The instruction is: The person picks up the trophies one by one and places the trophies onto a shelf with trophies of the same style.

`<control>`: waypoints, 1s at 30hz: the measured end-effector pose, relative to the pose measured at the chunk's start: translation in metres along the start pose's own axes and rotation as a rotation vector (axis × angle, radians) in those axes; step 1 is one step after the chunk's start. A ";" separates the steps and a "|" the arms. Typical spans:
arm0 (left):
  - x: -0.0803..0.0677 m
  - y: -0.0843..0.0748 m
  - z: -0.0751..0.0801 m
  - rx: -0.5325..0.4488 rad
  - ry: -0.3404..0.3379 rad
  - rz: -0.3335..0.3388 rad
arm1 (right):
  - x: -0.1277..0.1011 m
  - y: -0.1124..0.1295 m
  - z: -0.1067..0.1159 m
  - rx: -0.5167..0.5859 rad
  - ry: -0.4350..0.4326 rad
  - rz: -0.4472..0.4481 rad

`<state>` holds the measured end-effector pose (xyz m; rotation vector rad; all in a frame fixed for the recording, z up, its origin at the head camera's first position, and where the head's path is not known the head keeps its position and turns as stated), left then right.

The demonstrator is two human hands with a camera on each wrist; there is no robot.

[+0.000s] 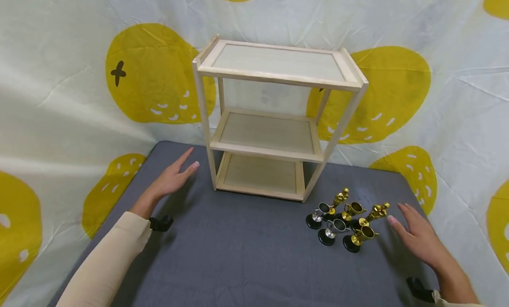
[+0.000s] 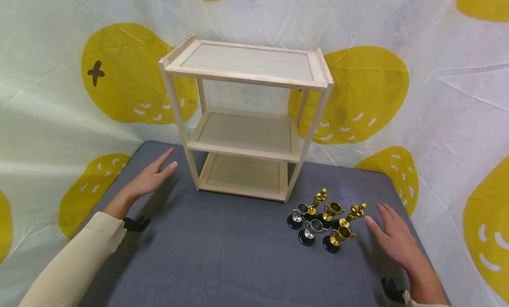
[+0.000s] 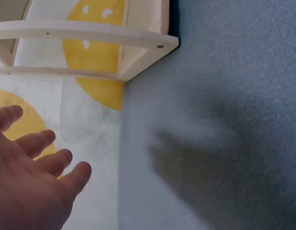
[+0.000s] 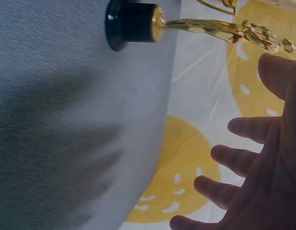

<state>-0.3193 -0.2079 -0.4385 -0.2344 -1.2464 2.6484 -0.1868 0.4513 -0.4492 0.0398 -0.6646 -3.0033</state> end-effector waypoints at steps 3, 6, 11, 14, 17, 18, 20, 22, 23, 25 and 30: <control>0.003 0.004 -0.003 -0.063 -0.008 -0.014 | -0.001 -0.001 -0.006 0.011 0.054 -0.037; 0.005 0.005 -0.008 -0.140 -0.005 -0.042 | -0.004 -0.001 -0.011 0.019 0.085 -0.064; 0.011 -0.002 -0.012 -0.261 -0.045 -0.090 | -0.010 0.000 -0.018 0.018 0.081 -0.068; 0.014 -0.009 -0.010 -0.307 -0.093 -0.119 | -0.012 0.001 -0.021 0.018 0.071 -0.060; 0.015 -0.014 -0.009 -0.332 -0.132 -0.136 | -0.013 0.003 -0.024 0.017 0.069 -0.059; 0.016 -0.016 -0.008 -0.347 -0.141 -0.140 | -0.014 0.003 -0.025 0.017 0.070 -0.059; 0.018 -0.020 -0.007 -0.369 -0.161 -0.148 | -0.015 0.004 -0.025 0.014 0.070 -0.062; 0.020 -0.025 -0.006 -0.396 -0.182 -0.156 | -0.016 0.005 -0.026 0.009 0.068 -0.066; 0.020 -0.027 -0.005 -0.415 -0.191 -0.162 | -0.017 0.006 -0.026 0.009 0.062 -0.061; 0.021 -0.032 -0.003 -0.438 -0.207 -0.172 | -0.019 0.007 -0.027 0.010 0.049 -0.050; 0.022 -0.041 -0.001 -0.471 -0.218 -0.178 | -0.023 0.011 -0.031 0.011 0.026 -0.026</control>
Point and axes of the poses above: each hand's wrist, its own x-axis towards the middle knuckle, its own z-axis out of the back of the hand, y = z × x, the point moved 6 cm from there along x, towards the middle knuckle, and after that the axes turned 2 degrees about -x, right-handed, at the moved point
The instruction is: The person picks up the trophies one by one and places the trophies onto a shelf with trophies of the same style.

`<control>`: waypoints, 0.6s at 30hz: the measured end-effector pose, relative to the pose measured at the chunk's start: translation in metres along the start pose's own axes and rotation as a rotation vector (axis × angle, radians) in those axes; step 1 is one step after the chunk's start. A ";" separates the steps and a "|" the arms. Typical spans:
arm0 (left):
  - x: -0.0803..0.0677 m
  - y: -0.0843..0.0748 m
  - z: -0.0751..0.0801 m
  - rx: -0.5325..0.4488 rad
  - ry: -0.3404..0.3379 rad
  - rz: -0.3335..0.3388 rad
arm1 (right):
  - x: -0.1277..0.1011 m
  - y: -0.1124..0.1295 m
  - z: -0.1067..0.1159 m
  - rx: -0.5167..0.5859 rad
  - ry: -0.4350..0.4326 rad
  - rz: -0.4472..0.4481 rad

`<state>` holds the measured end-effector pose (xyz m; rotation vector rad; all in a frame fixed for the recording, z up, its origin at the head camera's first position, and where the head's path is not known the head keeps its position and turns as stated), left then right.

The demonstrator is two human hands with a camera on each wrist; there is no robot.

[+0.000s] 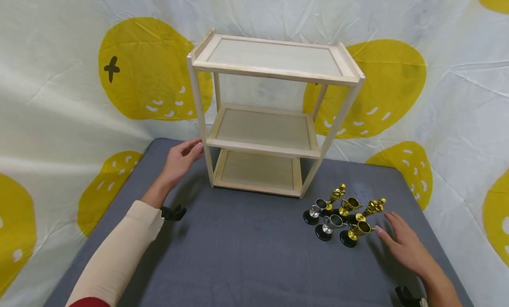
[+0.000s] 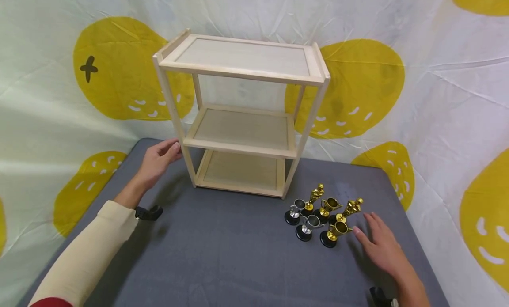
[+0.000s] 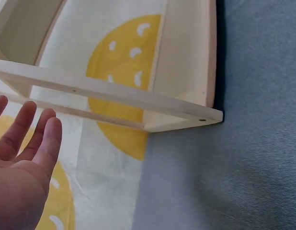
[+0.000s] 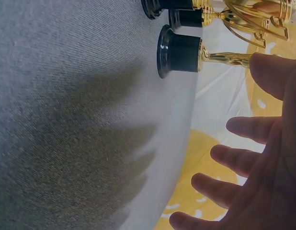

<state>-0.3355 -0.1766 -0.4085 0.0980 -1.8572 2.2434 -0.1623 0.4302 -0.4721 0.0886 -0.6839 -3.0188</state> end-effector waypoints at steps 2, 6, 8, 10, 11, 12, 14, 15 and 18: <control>0.001 -0.002 -0.001 -0.012 0.003 0.005 | 0.000 0.001 -0.002 -0.006 0.009 -0.007; 0.003 -0.006 -0.004 -0.025 0.017 0.007 | -0.003 0.003 -0.005 -0.016 0.037 -0.033; 0.004 -0.008 -0.005 -0.023 0.021 0.000 | -0.005 0.004 -0.007 -0.010 0.041 -0.041; 0.004 -0.011 -0.006 -0.030 0.020 -0.011 | -0.007 0.007 -0.008 -0.002 0.034 -0.041; 0.004 -0.012 -0.006 -0.038 0.018 -0.018 | -0.008 0.008 -0.009 0.004 0.030 -0.039; 0.003 -0.013 -0.006 -0.044 0.015 -0.023 | -0.009 0.010 -0.010 0.008 0.023 -0.035; 0.001 -0.013 -0.005 -0.055 0.007 -0.031 | -0.009 0.012 -0.012 0.011 0.016 -0.028; 0.000 -0.013 -0.005 -0.062 0.003 -0.033 | -0.009 0.013 -0.013 0.010 0.018 -0.029; -0.002 -0.013 -0.004 -0.084 -0.006 -0.041 | -0.010 0.015 -0.015 0.012 0.023 -0.040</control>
Point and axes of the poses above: each hand's wrist, its own x-axis towards the middle knuckle, its own z-axis out of the back of the hand, y = z × x, the point moved 6 cm from there along x, towards the middle knuckle, and after that the axes turned 2 degrees about -x, right-handed, at the moved point
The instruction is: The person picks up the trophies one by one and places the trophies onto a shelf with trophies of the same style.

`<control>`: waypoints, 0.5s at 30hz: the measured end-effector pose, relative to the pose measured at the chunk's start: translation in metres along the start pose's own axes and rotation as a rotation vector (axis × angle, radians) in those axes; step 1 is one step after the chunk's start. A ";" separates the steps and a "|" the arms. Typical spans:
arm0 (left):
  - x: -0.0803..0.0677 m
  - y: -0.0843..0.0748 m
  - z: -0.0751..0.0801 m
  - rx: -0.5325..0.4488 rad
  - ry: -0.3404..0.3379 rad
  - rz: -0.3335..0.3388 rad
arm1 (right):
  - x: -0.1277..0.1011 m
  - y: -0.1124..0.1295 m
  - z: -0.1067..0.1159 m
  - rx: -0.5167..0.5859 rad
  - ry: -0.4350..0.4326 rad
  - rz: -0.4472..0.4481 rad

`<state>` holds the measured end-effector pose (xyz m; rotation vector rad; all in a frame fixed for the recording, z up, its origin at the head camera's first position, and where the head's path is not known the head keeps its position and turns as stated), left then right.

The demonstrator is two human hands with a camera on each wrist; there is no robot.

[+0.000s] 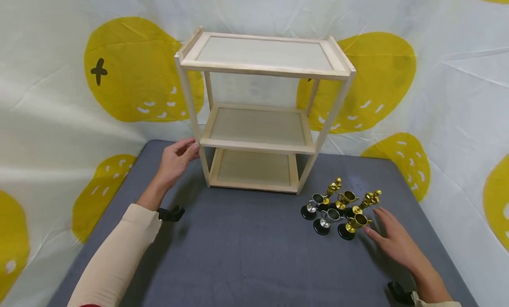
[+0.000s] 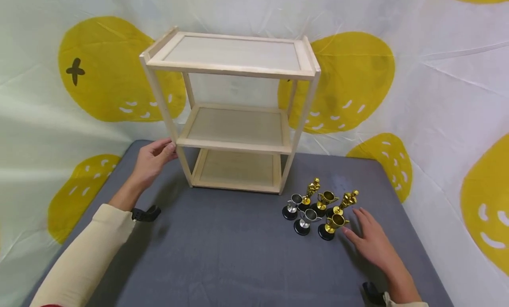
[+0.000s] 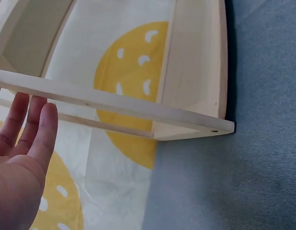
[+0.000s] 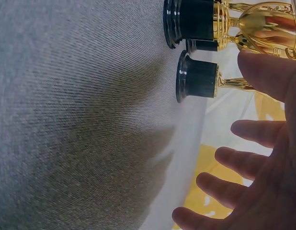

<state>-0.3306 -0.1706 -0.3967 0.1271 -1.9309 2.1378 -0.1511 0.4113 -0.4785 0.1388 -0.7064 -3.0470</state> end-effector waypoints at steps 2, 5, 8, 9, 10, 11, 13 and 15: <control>0.000 -0.001 0.000 -0.018 -0.003 -0.012 | 0.001 0.000 -0.001 0.000 0.010 -0.011; 0.001 -0.003 0.000 -0.036 -0.011 -0.030 | 0.002 -0.001 -0.001 -0.001 0.016 -0.030; 0.003 -0.005 -0.001 -0.042 -0.023 -0.045 | 0.001 0.000 -0.001 -0.005 0.017 -0.054; 0.003 -0.005 -0.001 -0.045 -0.026 -0.047 | 0.001 0.000 -0.001 0.000 0.017 -0.065; 0.003 -0.005 -0.001 -0.049 -0.028 -0.048 | 0.000 0.000 -0.001 0.009 0.019 -0.077; 0.003 -0.005 -0.001 -0.056 -0.029 -0.049 | -0.001 0.000 -0.001 0.023 0.020 -0.094; 0.004 -0.005 -0.001 -0.066 -0.030 -0.048 | -0.005 -0.001 -0.001 0.060 0.022 -0.133; 0.004 -0.005 -0.002 -0.078 -0.025 -0.049 | -0.009 -0.001 -0.001 0.108 0.024 -0.164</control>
Point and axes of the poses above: each hand's wrist, its own x-axis towards the middle knuckle, its own z-axis out of the back of the hand, y = z × x, the point moved 6 cm from there along x, towards the middle knuckle, and after that the axes turned 2 degrees about -x, right-handed, at the moved point
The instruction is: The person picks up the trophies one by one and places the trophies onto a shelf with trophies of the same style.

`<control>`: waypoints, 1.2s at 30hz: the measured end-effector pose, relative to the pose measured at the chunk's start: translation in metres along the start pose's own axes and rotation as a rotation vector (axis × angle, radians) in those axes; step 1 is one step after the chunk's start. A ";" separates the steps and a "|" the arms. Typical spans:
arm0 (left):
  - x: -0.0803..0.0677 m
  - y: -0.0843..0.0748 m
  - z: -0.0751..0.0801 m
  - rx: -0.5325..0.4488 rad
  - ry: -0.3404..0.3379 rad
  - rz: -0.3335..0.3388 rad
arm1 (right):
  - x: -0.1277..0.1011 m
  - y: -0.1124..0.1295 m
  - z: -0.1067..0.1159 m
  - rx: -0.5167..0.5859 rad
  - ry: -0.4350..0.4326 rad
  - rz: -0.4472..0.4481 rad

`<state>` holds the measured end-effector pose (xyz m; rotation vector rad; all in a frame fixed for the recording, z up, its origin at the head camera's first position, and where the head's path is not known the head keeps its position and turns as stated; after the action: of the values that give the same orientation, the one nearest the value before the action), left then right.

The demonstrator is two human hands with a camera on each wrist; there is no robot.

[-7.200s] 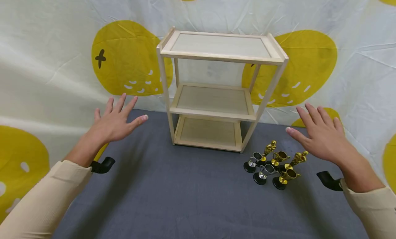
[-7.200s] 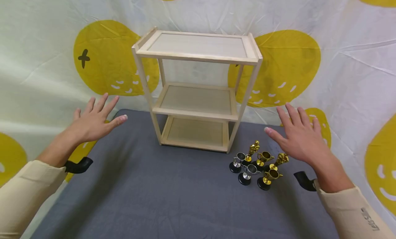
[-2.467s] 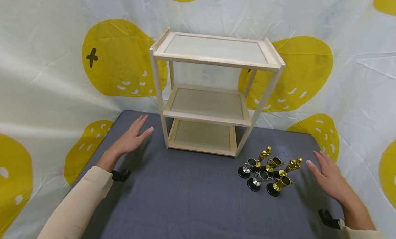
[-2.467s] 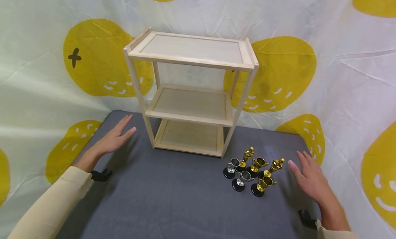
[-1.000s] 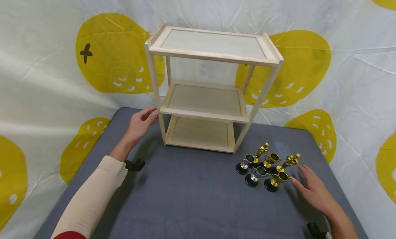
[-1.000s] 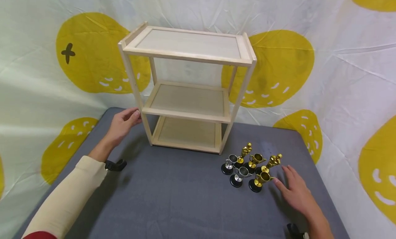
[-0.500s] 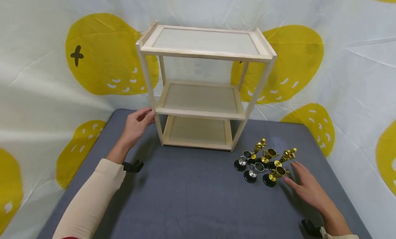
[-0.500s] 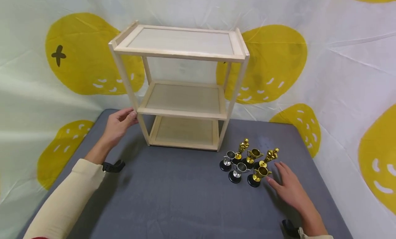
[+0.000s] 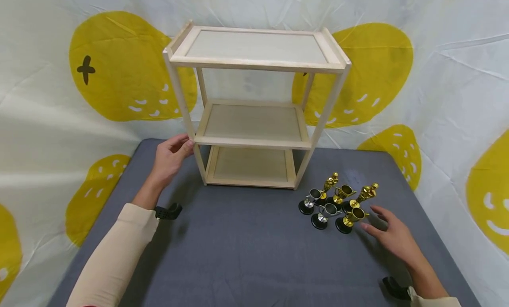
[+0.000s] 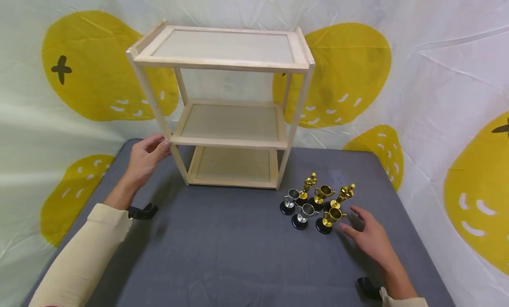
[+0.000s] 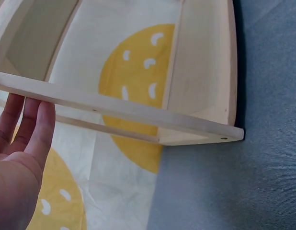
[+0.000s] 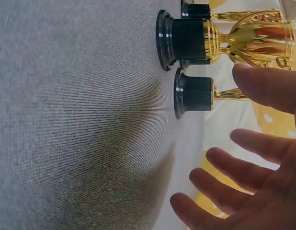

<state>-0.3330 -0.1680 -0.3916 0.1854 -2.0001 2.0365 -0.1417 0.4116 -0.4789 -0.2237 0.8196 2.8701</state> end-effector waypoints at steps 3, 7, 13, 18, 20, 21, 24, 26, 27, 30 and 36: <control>0.001 0.001 0.000 -0.010 0.002 0.000 | -0.004 0.000 0.001 0.058 -0.004 -0.018; 0.002 0.002 0.000 -0.016 0.003 -0.005 | -0.004 0.001 0.003 0.106 -0.035 0.002; -0.001 -0.003 0.009 -0.027 -0.021 -0.036 | 0.006 0.007 0.009 0.207 -0.087 0.052; 0.001 -0.001 0.003 -0.023 -0.001 -0.033 | 0.000 0.004 0.005 0.262 -0.073 0.048; 0.002 0.001 0.000 -0.026 0.001 -0.030 | -0.002 0.003 0.004 0.266 -0.076 0.047; 0.002 0.002 -0.002 -0.030 -0.001 -0.031 | -0.002 0.003 0.005 0.264 -0.082 0.050; 0.003 0.001 -0.001 -0.023 -0.010 -0.038 | -0.001 0.007 0.006 0.263 -0.099 0.082; 0.002 0.000 -0.002 -0.014 -0.011 -0.036 | -0.001 0.010 0.007 0.255 -0.114 0.105; 0.002 0.000 -0.002 -0.007 -0.010 -0.034 | -0.001 0.011 0.007 0.250 -0.119 0.116; 0.001 0.001 -0.002 0.004 -0.012 -0.024 | -0.002 0.014 0.007 0.241 -0.118 0.137; 0.001 0.002 -0.002 0.015 -0.025 -0.023 | -0.003 0.021 0.006 0.256 -0.120 0.147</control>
<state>-0.3339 -0.1658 -0.3929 0.2376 -1.9889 2.0447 -0.1434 0.3971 -0.4630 0.0394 1.2110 2.8352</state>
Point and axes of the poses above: each hand's wrist, its own x-axis towards the middle knuckle, its own z-axis out of the back of the hand, y = z × x, the point moved 6 cm from there along x, towards the middle knuckle, and after that the axes turned 2 degrees about -x, right-handed, at the moved point
